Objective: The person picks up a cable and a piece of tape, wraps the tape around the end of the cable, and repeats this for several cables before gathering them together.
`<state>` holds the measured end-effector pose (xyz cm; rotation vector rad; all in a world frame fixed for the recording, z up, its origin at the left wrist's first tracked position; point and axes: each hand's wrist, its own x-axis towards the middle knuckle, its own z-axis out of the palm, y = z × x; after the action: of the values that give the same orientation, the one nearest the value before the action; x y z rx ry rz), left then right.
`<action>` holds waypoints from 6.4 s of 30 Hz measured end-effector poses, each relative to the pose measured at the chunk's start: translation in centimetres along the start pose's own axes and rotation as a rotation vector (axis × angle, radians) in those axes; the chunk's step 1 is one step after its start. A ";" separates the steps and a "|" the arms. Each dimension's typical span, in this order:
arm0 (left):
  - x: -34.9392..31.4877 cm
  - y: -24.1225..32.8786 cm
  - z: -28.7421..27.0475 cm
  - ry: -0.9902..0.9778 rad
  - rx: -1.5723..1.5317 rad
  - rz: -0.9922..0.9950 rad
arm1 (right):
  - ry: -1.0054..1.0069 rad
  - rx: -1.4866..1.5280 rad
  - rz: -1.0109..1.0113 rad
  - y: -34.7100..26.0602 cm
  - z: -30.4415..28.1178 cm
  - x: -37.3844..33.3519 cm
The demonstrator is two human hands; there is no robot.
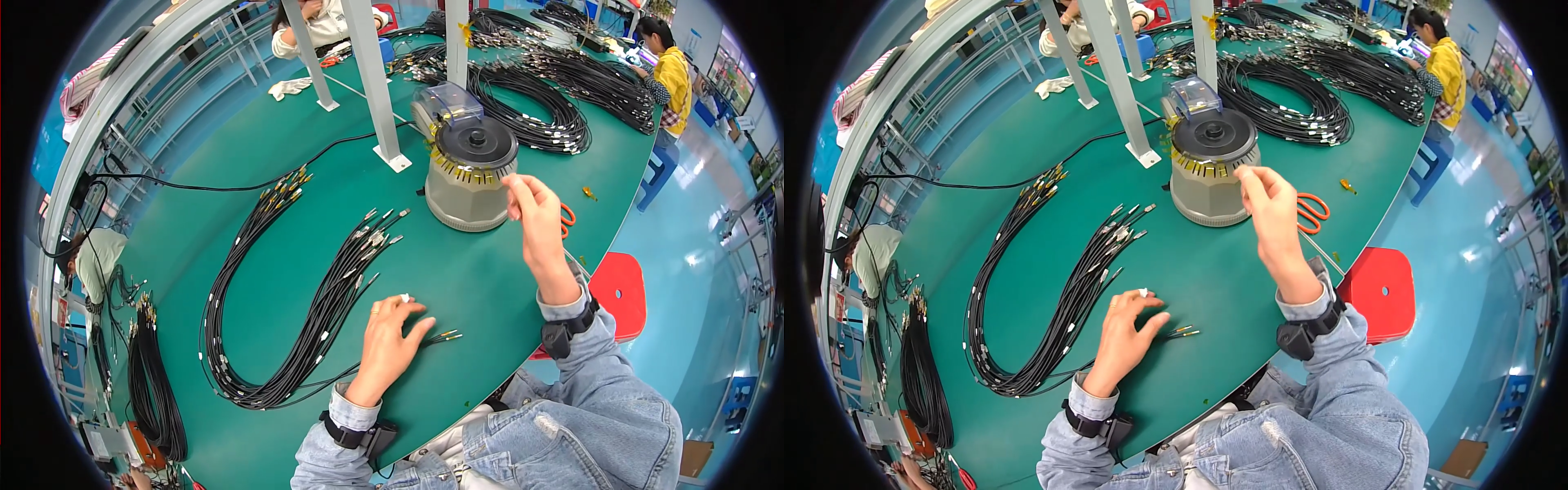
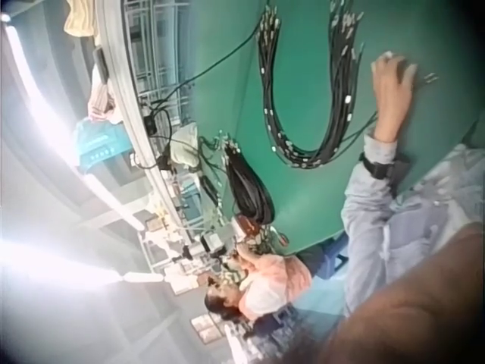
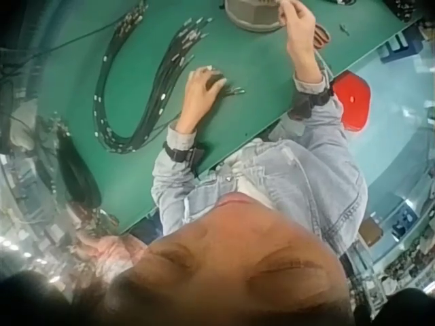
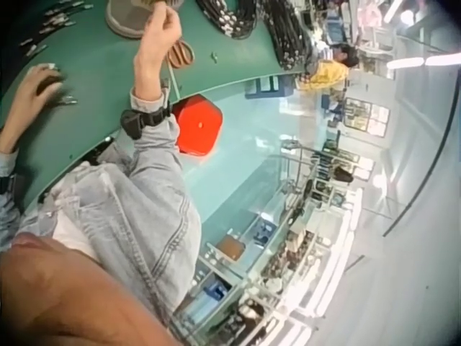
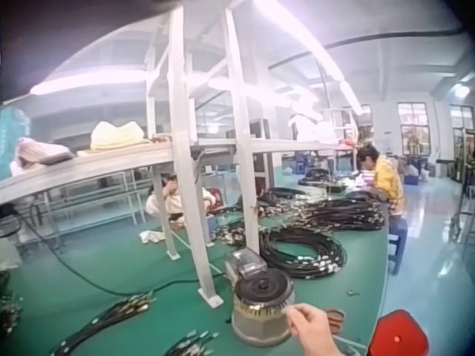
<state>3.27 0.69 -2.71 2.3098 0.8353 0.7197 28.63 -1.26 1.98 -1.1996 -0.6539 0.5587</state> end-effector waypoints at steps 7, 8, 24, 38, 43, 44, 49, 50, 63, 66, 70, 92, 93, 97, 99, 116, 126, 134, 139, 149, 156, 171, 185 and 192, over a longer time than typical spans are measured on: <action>0.7 -2.2 -2.0 0.147 0.123 -0.061 | -0.063 -0.061 0.128 -0.1 0.6 1.7; 0.8 -2.6 -2.3 0.166 0.136 -0.069 | -0.076 -0.045 0.140 0.0 0.5 1.8; 1.1 -4.0 -3.5 0.260 0.271 -0.146 | -0.077 0.026 0.094 0.6 0.7 1.8; 1.0 -5.9 -2.8 0.226 0.469 -0.172 | -0.237 0.229 -0.067 -1.1 3.5 -2.2; 0.7 -5.0 -3.4 0.206 0.522 -0.147 | -0.415 0.204 0.082 0.7 4.3 -3.7; 0.7 -5.1 -3.4 0.218 0.489 -0.105 | -0.447 0.202 0.118 1.0 4.4 -3.8; 0.6 -4.2 -3.8 0.168 0.116 -0.227 | -0.548 0.166 0.254 2.2 5.4 -5.2; 0.6 -3.9 -3.8 0.129 -0.038 -0.329 | -0.547 0.166 0.254 2.4 5.5 -5.6; -1.5 -1.4 -4.1 0.091 -0.852 -0.596 | -0.820 -0.009 0.383 4.1 7.2 -9.7; -2.2 -0.9 -4.2 0.103 -0.977 -0.631 | -0.856 -0.031 0.328 4.2 7.8 -10.4; -2.6 -0.7 -4.4 0.082 -1.003 -0.627 | -0.850 -0.087 0.333 4.0 8.2 -10.4; -2.6 -0.2 -4.1 0.093 -0.906 -0.576 | -0.813 -0.166 0.214 3.6 8.1 -10.7; -2.6 -0.1 -4.1 0.097 -0.890 -0.566 | -0.811 -0.172 0.209 3.6 8.1 -10.7; -2.4 0.4 -4.1 0.116 -0.862 -0.547 | -0.810 -0.158 0.191 3.5 8.1 -10.8; -2.4 0.4 -4.1 0.124 -0.855 -0.542 | -0.816 -0.163 0.186 3.5 8.1 -10.8; -2.1 -0.2 -4.9 -0.002 -1.092 -0.699 | -0.866 -0.149 0.177 3.7 8.0 -10.6; -2.4 -1.1 -5.1 -0.118 -1.198 -0.708 | -0.948 -0.117 0.312 4.0 7.9 -10.2; -2.0 0.2 -5.4 0.060 -1.062 -0.657 | -0.923 -0.033 0.386 4.5 7.9 -10.0; -2.2 -0.4 -5.2 0.118 -1.023 -0.647 | -0.861 0.038 0.485 4.1 8.0 -9.9; -2.3 0.0 -4.8 0.184 -0.965 -0.574 | -0.865 0.049 0.449 4.2 8.1 -10.2; -2.5 -0.1 -4.6 0.185 -0.939 -0.555 | -0.841 0.089 0.417 5.0 8.0 -10.3; -2.8 0.0 -3.9 0.196 -0.904 -0.517 | -0.819 0.130 0.456 4.9 8.1 -10.5; -3.0 -0.1 -3.8 0.152 -0.903 -0.539 | -0.771 0.024 0.438 4.6 8.1 -10.7; -2.7 -0.1 -4.7 0.068 -0.917 -0.563 | -0.796 -0.025 0.395 4.5 8.1 -10.5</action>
<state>-1.54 0.40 -0.28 1.1739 0.8769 0.7137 15.34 -2.07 -2.20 -1.1178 -1.0951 1.3995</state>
